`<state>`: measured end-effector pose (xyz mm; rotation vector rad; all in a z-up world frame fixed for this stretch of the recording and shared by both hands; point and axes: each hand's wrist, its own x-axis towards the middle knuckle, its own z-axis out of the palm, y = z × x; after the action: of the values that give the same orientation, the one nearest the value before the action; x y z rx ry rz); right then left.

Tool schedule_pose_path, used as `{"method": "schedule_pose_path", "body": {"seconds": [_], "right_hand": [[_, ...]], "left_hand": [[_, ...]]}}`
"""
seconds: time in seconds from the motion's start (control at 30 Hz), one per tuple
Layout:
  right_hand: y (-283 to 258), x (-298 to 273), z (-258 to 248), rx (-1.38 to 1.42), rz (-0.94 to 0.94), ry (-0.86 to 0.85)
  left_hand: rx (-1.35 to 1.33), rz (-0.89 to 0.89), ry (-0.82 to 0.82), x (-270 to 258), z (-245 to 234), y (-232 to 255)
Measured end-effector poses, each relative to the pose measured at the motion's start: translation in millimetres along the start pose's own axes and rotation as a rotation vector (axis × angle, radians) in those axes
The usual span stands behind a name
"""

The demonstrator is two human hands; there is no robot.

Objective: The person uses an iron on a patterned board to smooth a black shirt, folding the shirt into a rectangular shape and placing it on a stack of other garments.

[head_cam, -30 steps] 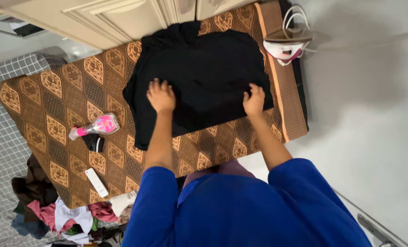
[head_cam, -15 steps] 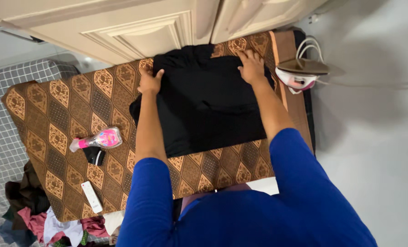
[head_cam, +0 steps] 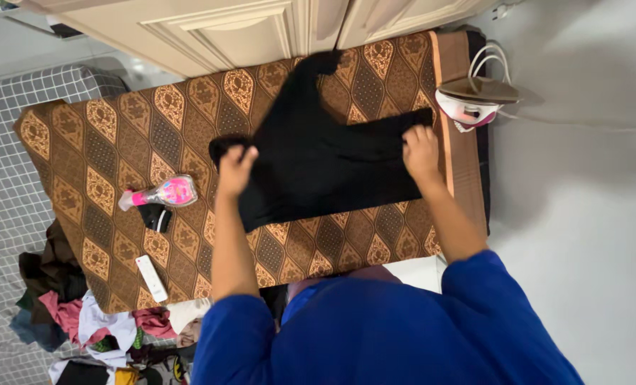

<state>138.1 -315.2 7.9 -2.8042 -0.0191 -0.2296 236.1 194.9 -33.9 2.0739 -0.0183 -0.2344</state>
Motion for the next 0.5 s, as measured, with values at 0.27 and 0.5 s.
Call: {"method": "schedule_pose_path", "body": {"seconds": [0.27, 0.5], "right_hand": [[-50, -28, 7, -0.017, 0.119, 0.021], [-100, 130, 140, 0.458, 0.534, -0.033]], "left_hand": [[0.375, -0.125, 0.026, -78, 48, -43], [0.419, -0.176, -0.023, -76, 51, -45]]}}
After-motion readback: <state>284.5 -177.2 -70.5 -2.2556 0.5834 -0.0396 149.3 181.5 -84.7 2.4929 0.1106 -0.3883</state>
